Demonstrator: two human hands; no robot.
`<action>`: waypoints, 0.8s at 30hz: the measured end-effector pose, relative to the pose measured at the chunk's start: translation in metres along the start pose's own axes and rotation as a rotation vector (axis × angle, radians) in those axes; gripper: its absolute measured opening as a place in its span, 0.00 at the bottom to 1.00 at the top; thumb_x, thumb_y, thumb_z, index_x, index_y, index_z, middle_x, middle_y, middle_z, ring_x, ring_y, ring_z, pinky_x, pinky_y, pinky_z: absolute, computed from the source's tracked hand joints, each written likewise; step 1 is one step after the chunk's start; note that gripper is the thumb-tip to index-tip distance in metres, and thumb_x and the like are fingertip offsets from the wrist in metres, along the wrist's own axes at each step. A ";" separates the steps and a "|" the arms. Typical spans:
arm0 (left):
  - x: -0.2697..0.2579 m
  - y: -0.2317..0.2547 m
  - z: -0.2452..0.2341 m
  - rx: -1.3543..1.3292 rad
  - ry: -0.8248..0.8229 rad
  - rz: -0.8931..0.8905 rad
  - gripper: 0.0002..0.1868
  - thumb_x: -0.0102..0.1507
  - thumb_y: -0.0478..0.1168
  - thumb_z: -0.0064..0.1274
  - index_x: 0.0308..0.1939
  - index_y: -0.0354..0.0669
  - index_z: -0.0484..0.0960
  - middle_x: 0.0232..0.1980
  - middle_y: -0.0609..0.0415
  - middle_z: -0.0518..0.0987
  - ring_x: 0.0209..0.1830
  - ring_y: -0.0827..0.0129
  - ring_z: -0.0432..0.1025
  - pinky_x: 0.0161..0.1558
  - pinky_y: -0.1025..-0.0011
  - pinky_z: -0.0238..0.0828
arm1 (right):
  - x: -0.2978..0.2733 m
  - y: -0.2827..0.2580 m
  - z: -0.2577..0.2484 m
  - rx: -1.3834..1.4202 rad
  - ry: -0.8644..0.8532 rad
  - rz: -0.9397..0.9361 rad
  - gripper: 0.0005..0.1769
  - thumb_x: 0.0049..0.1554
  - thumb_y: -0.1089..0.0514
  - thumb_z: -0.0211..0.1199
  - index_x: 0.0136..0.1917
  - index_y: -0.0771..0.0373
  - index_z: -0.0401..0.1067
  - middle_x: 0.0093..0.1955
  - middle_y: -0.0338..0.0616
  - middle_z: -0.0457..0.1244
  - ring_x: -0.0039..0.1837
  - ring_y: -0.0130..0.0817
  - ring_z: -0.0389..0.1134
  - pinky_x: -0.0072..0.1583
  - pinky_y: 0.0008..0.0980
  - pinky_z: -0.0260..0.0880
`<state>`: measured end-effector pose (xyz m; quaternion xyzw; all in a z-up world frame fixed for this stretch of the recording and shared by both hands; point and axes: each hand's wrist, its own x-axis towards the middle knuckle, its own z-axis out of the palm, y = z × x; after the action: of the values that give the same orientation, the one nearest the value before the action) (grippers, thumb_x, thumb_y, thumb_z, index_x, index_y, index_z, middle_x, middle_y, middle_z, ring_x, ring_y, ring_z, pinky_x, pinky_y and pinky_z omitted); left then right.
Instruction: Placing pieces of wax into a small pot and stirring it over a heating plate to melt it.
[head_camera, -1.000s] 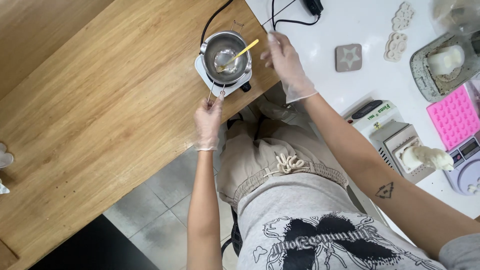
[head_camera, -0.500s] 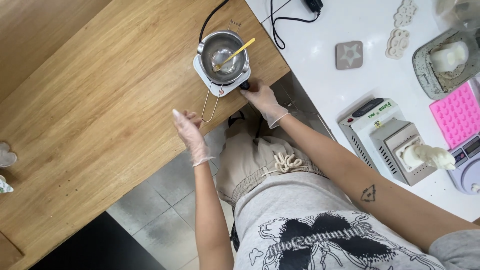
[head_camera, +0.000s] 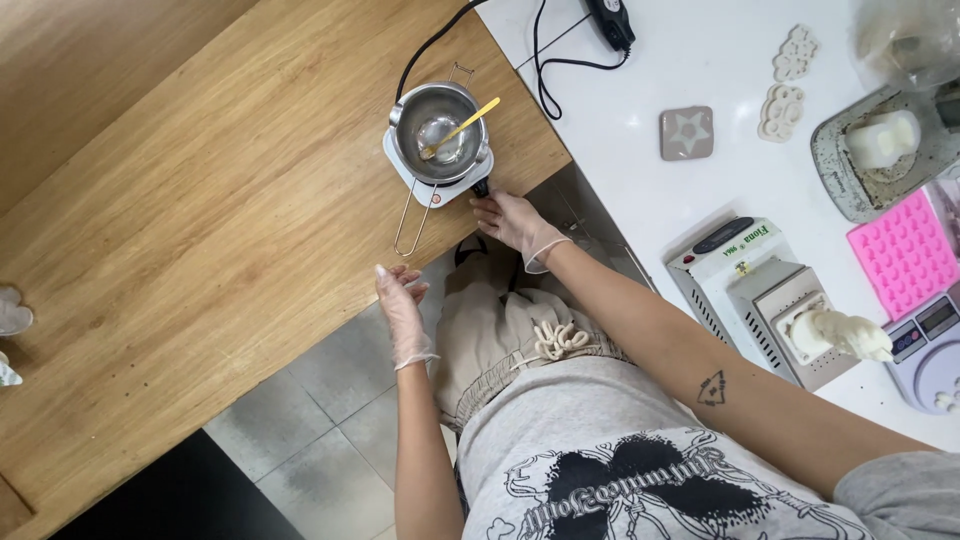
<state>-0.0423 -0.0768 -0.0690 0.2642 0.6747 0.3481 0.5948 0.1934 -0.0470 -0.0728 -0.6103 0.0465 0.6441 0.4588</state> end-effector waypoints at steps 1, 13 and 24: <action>0.001 -0.001 0.002 -0.004 0.007 0.000 0.30 0.73 0.62 0.25 0.52 0.44 0.75 0.38 0.52 0.82 0.26 0.72 0.78 0.31 0.79 0.76 | 0.002 -0.001 -0.003 -0.006 -0.004 0.003 0.21 0.67 0.48 0.48 0.65 0.64 0.57 0.58 0.42 0.63 0.57 0.30 0.68 0.58 0.28 0.74; -0.004 -0.012 -0.011 -0.019 0.072 -0.035 0.30 0.73 0.62 0.28 0.53 0.42 0.77 0.38 0.49 0.84 0.25 0.69 0.79 0.32 0.75 0.78 | -0.006 -0.008 0.000 -0.340 0.122 -0.274 0.21 0.55 0.45 0.73 0.54 0.60 0.73 0.46 0.41 0.67 0.47 0.30 0.73 0.43 0.26 0.77; -0.015 0.003 -0.007 0.014 0.059 0.025 0.28 0.74 0.60 0.29 0.51 0.43 0.76 0.36 0.51 0.84 0.24 0.71 0.78 0.30 0.77 0.77 | -0.016 -0.004 0.017 -1.300 0.626 -0.664 0.17 0.51 0.38 0.71 0.43 0.48 0.72 0.38 0.29 0.70 0.49 0.37 0.74 0.53 0.44 0.75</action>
<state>-0.0469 -0.0878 -0.0572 0.2666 0.6911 0.3584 0.5683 0.1809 -0.0430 -0.0528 -0.8906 -0.3962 0.1702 0.1444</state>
